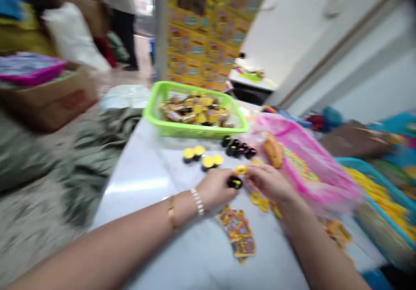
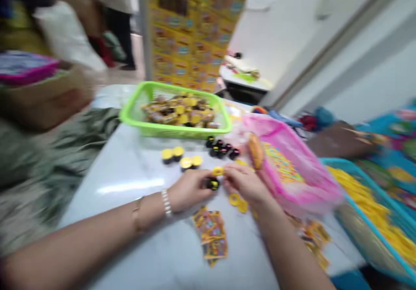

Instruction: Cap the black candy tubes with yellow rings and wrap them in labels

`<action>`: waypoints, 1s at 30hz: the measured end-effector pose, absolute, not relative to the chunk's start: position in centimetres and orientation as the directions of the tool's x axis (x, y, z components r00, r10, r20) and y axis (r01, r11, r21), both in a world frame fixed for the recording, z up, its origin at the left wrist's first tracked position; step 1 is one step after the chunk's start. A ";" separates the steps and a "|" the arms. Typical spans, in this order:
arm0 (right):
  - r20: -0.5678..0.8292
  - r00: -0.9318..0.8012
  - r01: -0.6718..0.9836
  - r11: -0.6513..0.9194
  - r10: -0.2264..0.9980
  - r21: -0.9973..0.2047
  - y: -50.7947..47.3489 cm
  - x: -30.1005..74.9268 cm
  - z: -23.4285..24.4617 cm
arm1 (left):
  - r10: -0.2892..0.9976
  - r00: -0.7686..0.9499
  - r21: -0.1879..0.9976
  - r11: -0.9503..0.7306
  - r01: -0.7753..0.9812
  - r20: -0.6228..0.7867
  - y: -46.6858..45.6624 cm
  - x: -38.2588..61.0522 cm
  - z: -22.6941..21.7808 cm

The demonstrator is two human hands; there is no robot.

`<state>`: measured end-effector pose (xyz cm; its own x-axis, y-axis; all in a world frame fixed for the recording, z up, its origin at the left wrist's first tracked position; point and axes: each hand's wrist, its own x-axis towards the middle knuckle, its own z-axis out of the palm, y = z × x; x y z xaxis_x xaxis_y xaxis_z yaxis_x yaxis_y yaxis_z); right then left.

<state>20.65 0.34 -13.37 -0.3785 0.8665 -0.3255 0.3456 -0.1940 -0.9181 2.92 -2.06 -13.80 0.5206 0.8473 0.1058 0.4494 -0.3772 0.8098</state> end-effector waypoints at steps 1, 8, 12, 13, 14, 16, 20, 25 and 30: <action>-0.323 -0.316 0.301 -0.229 0.892 -0.926 0.3 22.2 -13.1 | 0.838 0.534 0.807 -0.390 0.444 0.111 -1.4 3.3 -13.9; -0.387 -0.343 0.021 -0.405 0.856 -0.914 0.7 23.1 -13.4 | 0.866 0.499 0.866 -0.248 0.435 -0.003 -1.4 3.0 -14.0; -0.379 -0.417 0.073 -0.385 0.826 -0.920 0.7 23.9 -12.4 | 0.868 0.493 0.867 -0.203 0.454 -0.055 -1.3 3.3 -13.7; -0.371 -0.423 0.114 -0.358 0.826 -0.927 0.7 24.0 -12.3 | 0.869 0.491 0.868 -0.198 0.456 -0.060 -1.3 3.4 -13.7; -0.368 -0.428 0.155 -0.334 0.825 -0.930 0.6 24.0 -12.2 | 0.869 0.491 0.868 -0.196 0.457 -0.062 -1.2 3.4 -13.7; -0.362 -0.423 0.208 -0.300 0.831 -0.931 0.4 23.8 -12.4 | 0.868 0.492 0.866 -0.196 0.460 -0.065 -1.2 3.4 -13.6; -0.260 -0.348 0.211 -0.195 0.901 -0.958 0.3 23.3 -12.7 | 0.876 0.478 0.856 -0.197 0.478 -0.066 -1.4 3.4 -13.7; -0.144 -0.321 0.295 -0.046 0.936 -0.954 0.1 23.5 -11.9 | 0.883 0.469 0.861 -0.211 0.463 -0.036 -1.5 3.4 -13.8; -0.001 -0.416 0.470 0.214 0.909 -0.856 -0.3 23.5 -11.2 | 0.880 0.474 0.852 -0.213 0.478 -0.046 -1.6 3.5 -13.8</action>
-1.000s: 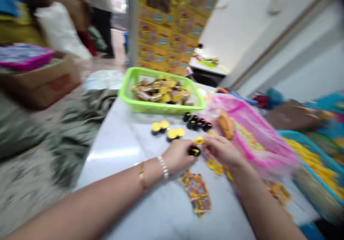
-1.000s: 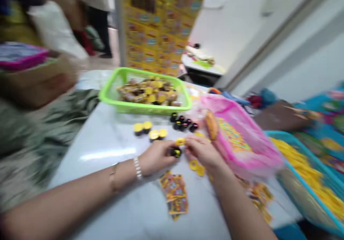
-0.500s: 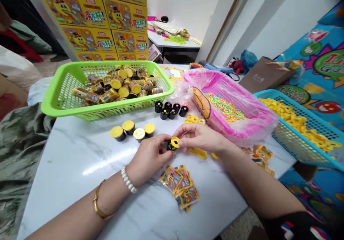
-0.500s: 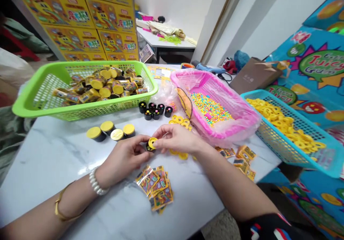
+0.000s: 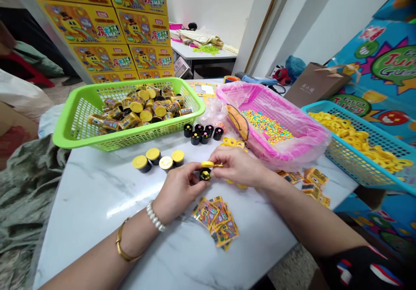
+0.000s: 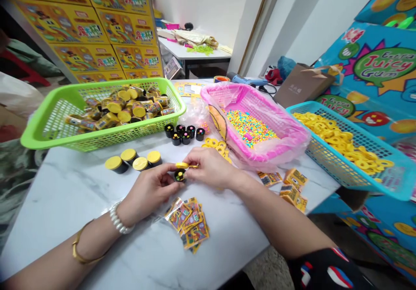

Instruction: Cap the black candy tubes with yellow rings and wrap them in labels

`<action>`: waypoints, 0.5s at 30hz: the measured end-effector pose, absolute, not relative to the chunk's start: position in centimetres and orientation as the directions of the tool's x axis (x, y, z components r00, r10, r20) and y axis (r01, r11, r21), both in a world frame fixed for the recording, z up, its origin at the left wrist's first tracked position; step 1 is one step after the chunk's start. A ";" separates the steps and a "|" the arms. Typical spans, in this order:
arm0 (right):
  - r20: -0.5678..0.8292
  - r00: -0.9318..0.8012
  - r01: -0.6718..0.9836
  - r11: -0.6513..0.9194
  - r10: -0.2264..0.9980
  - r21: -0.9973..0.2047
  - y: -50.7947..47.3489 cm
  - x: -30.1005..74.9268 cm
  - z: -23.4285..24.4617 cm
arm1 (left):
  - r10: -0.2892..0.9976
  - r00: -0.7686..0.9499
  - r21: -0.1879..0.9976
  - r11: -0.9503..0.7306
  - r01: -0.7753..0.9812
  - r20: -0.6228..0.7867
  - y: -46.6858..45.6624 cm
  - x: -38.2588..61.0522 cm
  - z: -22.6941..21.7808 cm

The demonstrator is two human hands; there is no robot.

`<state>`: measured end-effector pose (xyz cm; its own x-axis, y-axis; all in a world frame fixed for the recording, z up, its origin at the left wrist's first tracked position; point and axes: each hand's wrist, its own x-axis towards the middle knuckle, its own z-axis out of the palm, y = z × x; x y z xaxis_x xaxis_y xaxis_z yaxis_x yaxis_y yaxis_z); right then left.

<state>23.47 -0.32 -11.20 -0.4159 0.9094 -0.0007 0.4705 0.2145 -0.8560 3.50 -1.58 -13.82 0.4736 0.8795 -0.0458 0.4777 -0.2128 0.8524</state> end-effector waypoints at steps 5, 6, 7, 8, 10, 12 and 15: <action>-0.258 -0.446 0.221 -0.174 0.857 -0.960 -0.1 24.1 -10.9 | 0.895 0.446 0.815 -0.254 0.521 -0.006 -1.6 3.6 -13.9; -0.315 -0.480 0.195 -0.251 0.819 -0.948 0.1 24.2 -11.0 | 0.895 0.445 0.807 -0.278 0.521 0.021 -1.5 3.6 -13.9; -0.348 -0.492 0.182 -0.297 0.798 -0.937 0.2 24.2 -11.3 | 0.895 0.444 0.796 -0.305 0.522 0.051 -1.5 3.6 -13.9; -0.365 -0.486 0.176 -0.320 0.794 -0.931 0.3 24.1 -11.6 | 0.892 0.445 0.784 -0.330 0.525 0.078 -1.4 3.6 -14.0; -0.366 -0.449 0.167 -0.327 0.815 -0.930 0.5 23.7 -12.3 | 0.889 0.447 0.764 -0.356 0.539 0.100 -1.3 3.5 -14.0; -0.350 -0.427 0.157 -0.313 0.833 -0.937 0.4 23.2 -12.9 | 0.886 0.458 0.765 -0.346 0.543 0.075 -1.3 3.5 -14.0; -0.323 -0.396 0.164 -0.280 0.860 -0.946 0.1 22.8 -13.1 | 0.876 0.483 0.806 -0.298 0.512 0.017 -1.3 3.5 -14.0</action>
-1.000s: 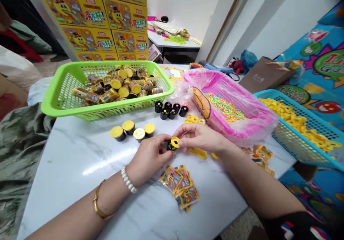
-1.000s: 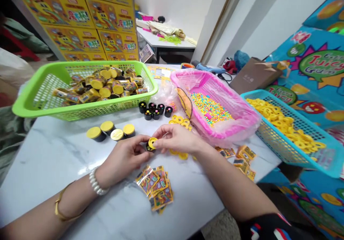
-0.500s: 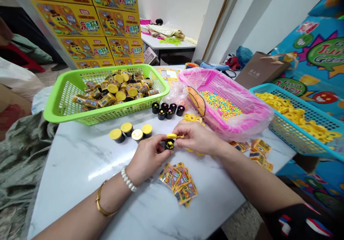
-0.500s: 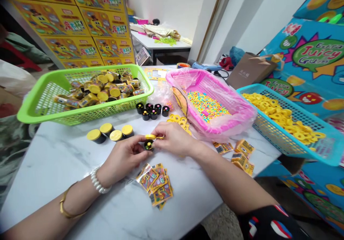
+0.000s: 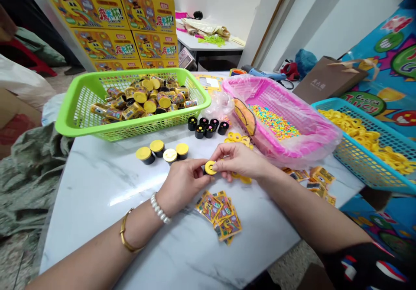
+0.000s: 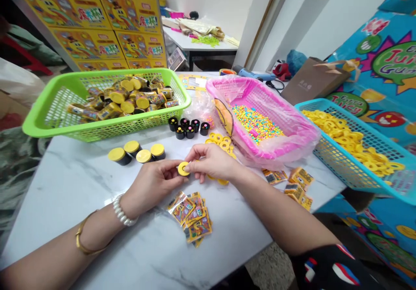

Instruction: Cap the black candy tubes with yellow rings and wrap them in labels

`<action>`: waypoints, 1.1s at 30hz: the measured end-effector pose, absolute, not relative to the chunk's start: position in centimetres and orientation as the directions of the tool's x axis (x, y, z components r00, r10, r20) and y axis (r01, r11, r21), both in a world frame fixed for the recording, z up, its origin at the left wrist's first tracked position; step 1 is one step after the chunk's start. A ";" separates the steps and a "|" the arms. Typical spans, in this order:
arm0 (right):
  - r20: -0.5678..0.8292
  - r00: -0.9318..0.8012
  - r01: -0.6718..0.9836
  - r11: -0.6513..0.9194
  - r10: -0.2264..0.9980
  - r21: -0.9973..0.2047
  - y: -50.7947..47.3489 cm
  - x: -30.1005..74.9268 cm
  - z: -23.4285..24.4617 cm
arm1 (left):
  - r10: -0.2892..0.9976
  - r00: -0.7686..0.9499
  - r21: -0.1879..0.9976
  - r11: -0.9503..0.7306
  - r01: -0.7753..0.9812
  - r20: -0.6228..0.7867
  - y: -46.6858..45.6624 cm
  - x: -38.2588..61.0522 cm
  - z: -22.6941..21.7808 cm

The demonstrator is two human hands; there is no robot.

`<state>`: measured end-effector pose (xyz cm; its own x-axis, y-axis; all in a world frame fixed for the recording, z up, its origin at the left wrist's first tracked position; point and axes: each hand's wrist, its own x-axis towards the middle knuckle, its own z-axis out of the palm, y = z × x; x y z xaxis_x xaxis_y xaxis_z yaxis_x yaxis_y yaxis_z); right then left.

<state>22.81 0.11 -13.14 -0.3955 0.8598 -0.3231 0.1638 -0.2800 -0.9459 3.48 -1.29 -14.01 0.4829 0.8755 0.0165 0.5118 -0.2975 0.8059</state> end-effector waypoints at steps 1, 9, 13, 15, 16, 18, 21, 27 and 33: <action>-0.318 -0.386 0.169 -0.272 0.866 -0.947 0.0 22.7 -13.1 | 0.871 0.491 0.819 -0.283 0.499 0.002 -1.3 3.5 -14.0; -0.448 -0.315 0.094 -0.443 0.836 -0.892 -0.3 21.9 -12.9 | 0.875 0.483 0.846 -0.239 0.477 -0.026 -1.5 3.7 -13.6; -0.399 -0.285 0.097 -0.388 0.871 -0.916 -0.5 21.5 -13.1 | 0.869 0.494 0.845 -0.251 0.473 -0.018 -1.6 3.7 -13.6; -0.370 -0.304 0.089 -0.360 0.878 -0.929 -0.6 21.6 -13.2 | 0.870 0.493 0.848 -0.243 0.471 -0.024 -1.5 3.7 -13.7; -0.367 -0.315 0.085 -0.360 0.875 -0.929 -0.6 21.6 -13.1 | 0.870 0.492 0.851 -0.236 0.469 -0.030 -1.5 3.7 -13.7; -0.385 -0.333 0.089 -0.378 0.861 -0.922 -0.5 21.8 -13.1 | 0.868 0.495 0.857 -0.224 0.465 -0.042 -1.4 3.6 -13.9; -0.397 -0.340 0.098 -0.388 0.852 -0.916 -0.4 22.0 -13.1 | 0.868 0.495 0.864 -0.216 0.454 -0.043 -1.4 3.6 -14.0; -0.376 -0.348 0.073 -0.376 0.859 -0.924 -0.4 22.0 -13.5 | 0.860 0.508 0.893 -0.197 0.404 -0.040 -1.4 3.6 -14.1; -0.329 -0.308 0.157 -0.293 0.893 -0.943 -0.9 21.8 -13.7 | 0.866 0.494 0.893 -0.163 0.420 -0.074 -1.5 3.6 -14.0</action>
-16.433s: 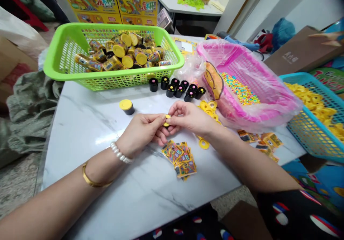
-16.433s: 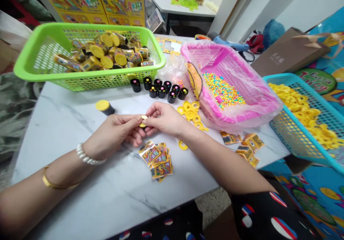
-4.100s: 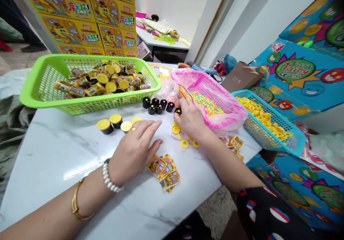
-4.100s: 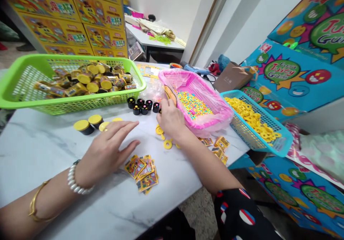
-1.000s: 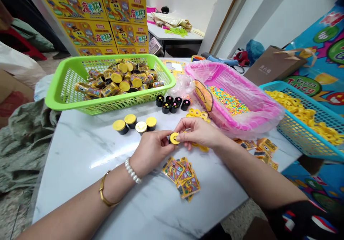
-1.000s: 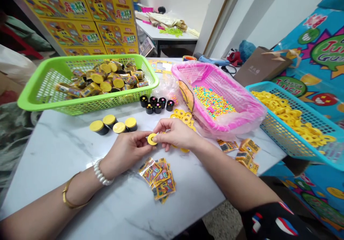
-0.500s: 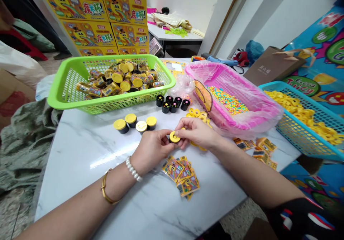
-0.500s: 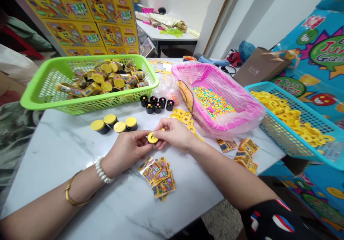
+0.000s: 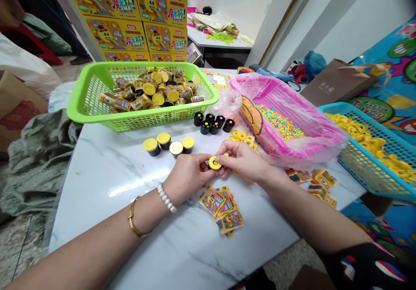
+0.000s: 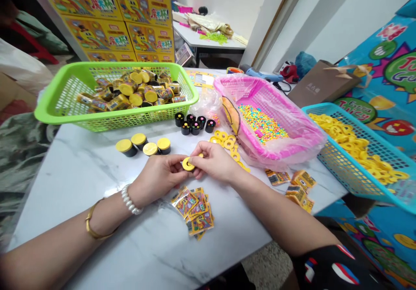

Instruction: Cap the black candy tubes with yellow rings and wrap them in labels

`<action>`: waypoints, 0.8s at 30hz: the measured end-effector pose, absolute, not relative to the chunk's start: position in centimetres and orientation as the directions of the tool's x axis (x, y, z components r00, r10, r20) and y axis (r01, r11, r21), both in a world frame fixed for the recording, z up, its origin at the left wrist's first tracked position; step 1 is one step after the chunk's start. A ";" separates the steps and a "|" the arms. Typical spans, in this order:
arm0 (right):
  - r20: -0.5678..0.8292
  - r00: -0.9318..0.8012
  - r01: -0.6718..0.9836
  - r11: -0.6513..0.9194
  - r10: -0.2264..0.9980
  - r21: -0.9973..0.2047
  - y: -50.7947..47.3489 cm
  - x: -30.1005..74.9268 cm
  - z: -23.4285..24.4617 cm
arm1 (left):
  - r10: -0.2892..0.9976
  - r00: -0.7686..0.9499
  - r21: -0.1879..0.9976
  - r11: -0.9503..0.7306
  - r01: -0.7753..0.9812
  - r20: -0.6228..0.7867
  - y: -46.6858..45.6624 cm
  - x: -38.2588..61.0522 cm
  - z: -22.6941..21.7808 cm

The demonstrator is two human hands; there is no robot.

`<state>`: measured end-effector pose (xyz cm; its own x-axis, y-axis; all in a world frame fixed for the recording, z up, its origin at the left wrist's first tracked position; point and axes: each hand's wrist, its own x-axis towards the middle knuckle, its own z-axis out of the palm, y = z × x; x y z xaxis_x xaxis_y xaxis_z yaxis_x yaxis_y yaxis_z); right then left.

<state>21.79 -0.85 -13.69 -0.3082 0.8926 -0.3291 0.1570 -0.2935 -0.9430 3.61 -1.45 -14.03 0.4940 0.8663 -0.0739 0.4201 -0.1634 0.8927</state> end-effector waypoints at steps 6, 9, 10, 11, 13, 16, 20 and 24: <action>-0.335 -0.340 0.170 -0.293 0.879 -0.941 -0.7 21.9 -13.4 | 0.850 0.503 0.906 -0.079 0.416 -0.157 -1.4 3.4 -14.1; -0.369 -0.334 0.115 -0.351 0.867 -0.929 -0.4 22.0 -13.1 | 0.847 0.506 0.911 -0.069 0.406 -0.161 -1.3 3.4 -14.2; -0.365 -0.334 0.112 -0.348 0.869 -0.931 -0.3 22.1 -13.1 | 0.848 0.506 0.909 -0.076 0.410 -0.157 -1.3 3.4 -14.2; -0.360 -0.339 0.120 -0.339 0.869 -0.933 -0.2 22.1 -13.0 | 0.851 0.505 0.904 -0.091 0.417 -0.147 -1.3 3.4 -14.2; -0.352 -0.357 0.148 -0.320 0.865 -0.936 -0.1 22.2 -13.0 | 0.857 0.501 0.894 -0.125 0.431 -0.122 -1.3 3.5 -14.2; -0.373 -0.369 0.146 -0.343 0.851 -0.928 0.0 22.2 -13.1 | 0.860 0.496 0.893 -0.124 0.433 -0.121 -1.3 3.6 -14.1; -0.401 -0.353 0.095 -0.394 0.845 -0.914 0.0 22.2 -13.2 | 0.855 0.494 0.897 -0.083 0.433 -0.160 -1.3 3.6 -14.1; -0.353 -0.305 0.052 -0.355 0.884 -0.934 0.0 22.5 -12.8 | 0.861 0.475 0.881 -0.070 0.469 -0.184 -1.3 3.6 -14.0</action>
